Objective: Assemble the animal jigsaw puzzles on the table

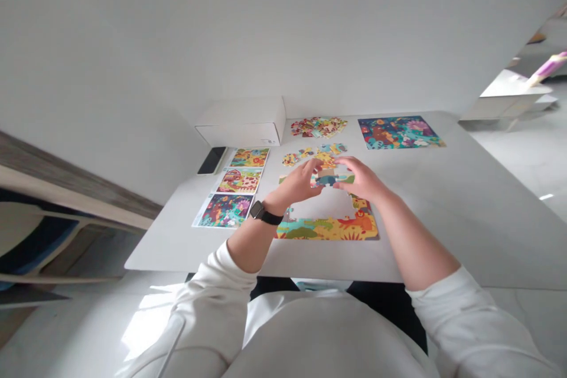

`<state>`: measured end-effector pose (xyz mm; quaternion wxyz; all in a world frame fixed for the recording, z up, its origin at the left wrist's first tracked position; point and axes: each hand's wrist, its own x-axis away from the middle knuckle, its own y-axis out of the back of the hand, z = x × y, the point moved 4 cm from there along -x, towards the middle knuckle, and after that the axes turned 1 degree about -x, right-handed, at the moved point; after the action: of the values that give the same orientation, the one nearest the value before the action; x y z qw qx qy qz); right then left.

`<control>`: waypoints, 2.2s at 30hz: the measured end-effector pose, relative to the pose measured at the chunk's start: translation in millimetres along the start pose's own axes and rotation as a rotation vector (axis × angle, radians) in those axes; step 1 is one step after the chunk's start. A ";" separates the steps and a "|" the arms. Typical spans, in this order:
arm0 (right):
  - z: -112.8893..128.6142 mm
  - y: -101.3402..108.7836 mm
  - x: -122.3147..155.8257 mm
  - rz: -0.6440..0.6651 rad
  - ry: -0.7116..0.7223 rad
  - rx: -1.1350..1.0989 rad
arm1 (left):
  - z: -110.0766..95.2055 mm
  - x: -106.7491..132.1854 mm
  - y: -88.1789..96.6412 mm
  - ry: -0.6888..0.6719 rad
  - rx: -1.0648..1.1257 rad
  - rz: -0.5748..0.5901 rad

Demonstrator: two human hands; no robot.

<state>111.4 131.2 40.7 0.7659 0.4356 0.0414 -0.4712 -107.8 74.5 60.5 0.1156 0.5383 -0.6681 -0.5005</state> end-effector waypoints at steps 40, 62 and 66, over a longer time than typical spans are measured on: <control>16.0 -19.7 8.3 0.027 0.004 0.170 | 26.5 25.3 -18.1 0.098 0.024 -0.143; -29.3 -39.9 9.8 0.067 -0.104 0.325 | 40.9 28.0 -36.3 0.144 -0.131 -0.006; -32.9 -42.9 8.7 0.098 -0.103 0.350 | 44.5 28.1 -40.9 0.154 -0.136 0.035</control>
<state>95.1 140.9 -10.7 0.7014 0.5391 -0.1017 -0.4550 -125.0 78.5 -3.7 0.2114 0.5545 -0.6311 -0.4996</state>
